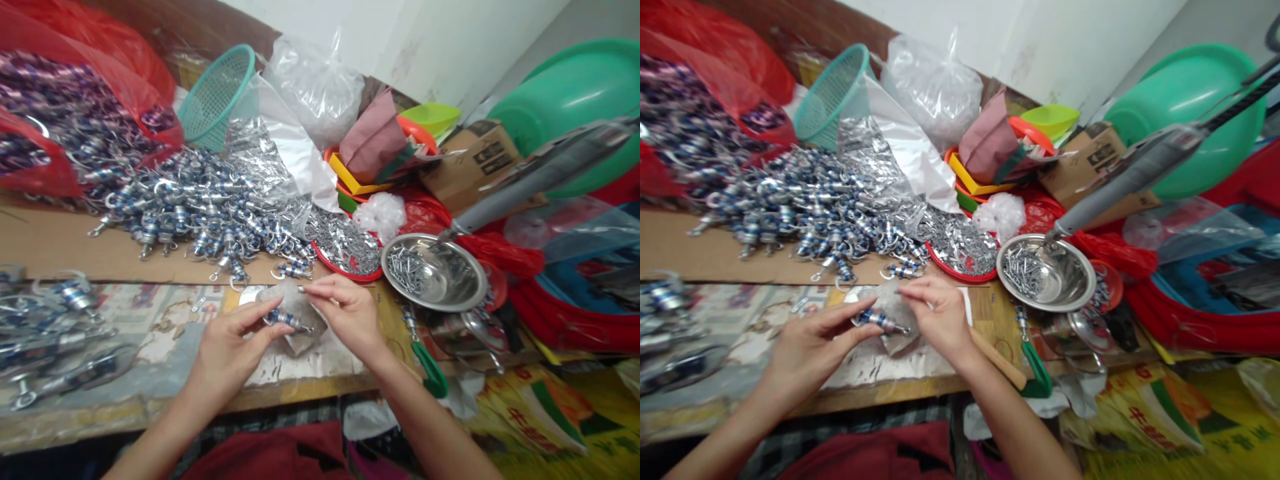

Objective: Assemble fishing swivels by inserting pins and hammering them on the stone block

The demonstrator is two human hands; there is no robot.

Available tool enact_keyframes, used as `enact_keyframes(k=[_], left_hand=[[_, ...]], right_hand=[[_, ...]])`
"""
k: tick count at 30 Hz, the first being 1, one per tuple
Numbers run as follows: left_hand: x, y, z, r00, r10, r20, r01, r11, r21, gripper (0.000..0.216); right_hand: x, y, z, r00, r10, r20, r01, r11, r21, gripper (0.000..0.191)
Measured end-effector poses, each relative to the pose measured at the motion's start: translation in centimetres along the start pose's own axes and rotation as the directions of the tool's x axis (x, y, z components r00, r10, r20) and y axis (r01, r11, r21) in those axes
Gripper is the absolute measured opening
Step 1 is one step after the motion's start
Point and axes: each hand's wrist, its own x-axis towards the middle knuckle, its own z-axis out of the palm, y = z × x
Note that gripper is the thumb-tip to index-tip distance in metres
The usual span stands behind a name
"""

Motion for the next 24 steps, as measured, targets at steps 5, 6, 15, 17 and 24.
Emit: enact_keyframes(k=[5,6,15,17,24], left_hand=[[-0.2,-0.2,-0.3,0.99,0.07,0.12,-0.071,0.998,0.004,0.024],[-0.2,-0.1,-0.4,0.989,0.071,0.127,-0.072,0.997,0.007,0.021],[-0.3,0.6,-0.1,0.998,-0.049,0.03,0.054,0.983,-0.177,0.02],[-0.3,0.6,0.0,0.995,-0.093,0.032,0.098,0.977,-0.188,0.018],[-0.8,0.4,0.4,0.997,-0.068,0.048,0.078,0.963,-0.258,0.023]], right_hand=[[-2.2,-2.6,1.9,0.993,-0.09,0.082,0.076,0.984,0.162,0.028],[-2.3,-2.5,2.0,0.994,-0.075,0.082,0.06,0.983,0.173,0.028],[-3.5,-1.4,2.5,0.999,0.025,0.023,-0.032,0.923,0.384,0.032],[-3.7,-1.3,2.5,0.999,0.042,0.013,-0.044,0.9,0.435,0.034],[-4.1,-1.2,2.3,0.999,-0.038,0.021,0.026,0.915,0.403,0.037]])
